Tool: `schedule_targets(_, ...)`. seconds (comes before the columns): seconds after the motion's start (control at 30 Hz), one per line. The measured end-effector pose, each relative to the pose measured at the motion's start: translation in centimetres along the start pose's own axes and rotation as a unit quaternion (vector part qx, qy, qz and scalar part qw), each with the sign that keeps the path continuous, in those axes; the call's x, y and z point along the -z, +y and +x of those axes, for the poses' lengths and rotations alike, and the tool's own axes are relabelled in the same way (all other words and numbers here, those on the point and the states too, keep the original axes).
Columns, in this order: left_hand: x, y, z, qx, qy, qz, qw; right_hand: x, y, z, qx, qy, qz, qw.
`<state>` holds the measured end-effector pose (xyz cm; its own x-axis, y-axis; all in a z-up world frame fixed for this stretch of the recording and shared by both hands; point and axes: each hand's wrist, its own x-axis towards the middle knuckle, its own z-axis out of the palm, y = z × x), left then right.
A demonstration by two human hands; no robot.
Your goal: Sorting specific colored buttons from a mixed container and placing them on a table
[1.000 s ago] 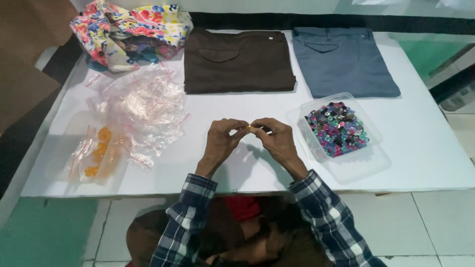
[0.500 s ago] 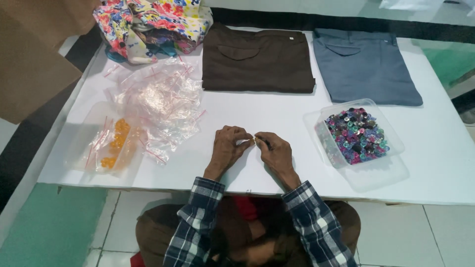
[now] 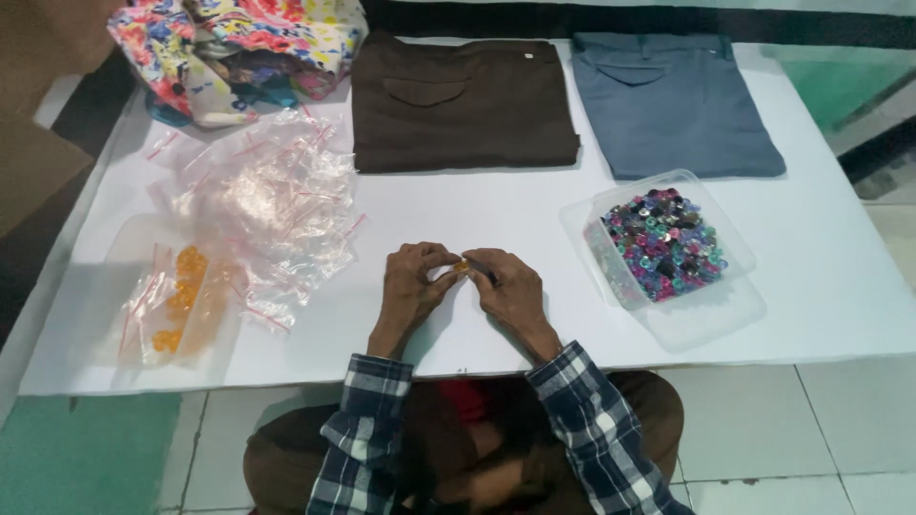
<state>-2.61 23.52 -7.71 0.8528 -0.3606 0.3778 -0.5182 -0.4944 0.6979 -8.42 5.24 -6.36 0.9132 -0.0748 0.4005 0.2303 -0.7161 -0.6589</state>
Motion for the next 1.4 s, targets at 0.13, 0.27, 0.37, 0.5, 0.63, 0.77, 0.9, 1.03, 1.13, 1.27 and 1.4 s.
schedule_targets(0.13,0.4,0.1,-0.1,-0.012,0.0,0.009,1.0,0.4,-0.5,-0.4,0.013,0.011,-0.003,1.0)
schedule_targets(0.27,0.7,2.0,-0.2,-0.042,0.073,-0.037,0.996,2.3,-3.0,-1.1,0.058,0.063,0.033,0.996)
schedule_targets(0.37,1.5,4.8,-0.1,-0.044,0.102,-0.055,0.992,6.3,-5.7,-2.1,0.066,0.124,0.067,0.988)
schedule_targets(0.5,0.2,8.6,0.7,-0.069,0.121,-0.057,0.989,13.3,-4.6,-2.6,0.071,0.227,0.034,0.971)
schedule_targets(0.63,-2.6,14.3,3.5,-0.138,0.075,-0.079,0.984,20.6,1.7,0.5,0.077,0.193,-0.065,0.976)
schedule_targets(0.77,-6.2,17.7,6.8,-0.215,-0.043,0.003,0.976,24.2,3.3,4.3,-0.06,-0.089,-0.075,0.991)
schedule_targets(0.9,-11.2,15.6,10.1,-0.199,-0.182,0.081,0.96,23.7,6.5,6.7,-0.108,-0.234,-0.109,0.96)
schedule_targets(1.03,-12.1,15.5,10.8,-0.215,-0.2,0.133,0.947,22.4,9.2,7.6,-0.116,-0.281,-0.147,0.941)
schedule_targets(1.13,-11.2,16.4,10.7,-0.178,-0.21,0.133,0.952,21.1,10.4,7.9,-0.138,-0.328,-0.236,0.904)
schedule_targets(1.27,-9.4,18.4,10.8,-0.161,-0.206,0.099,0.96,21.8,10.1,8.1,-0.171,-0.345,-0.074,0.92)
schedule_targets(1.4,-9.1,18.4,10.8,-0.146,-0.206,0.048,0.966,23.9,8.4,8.2,-0.172,-0.309,-0.033,0.935)
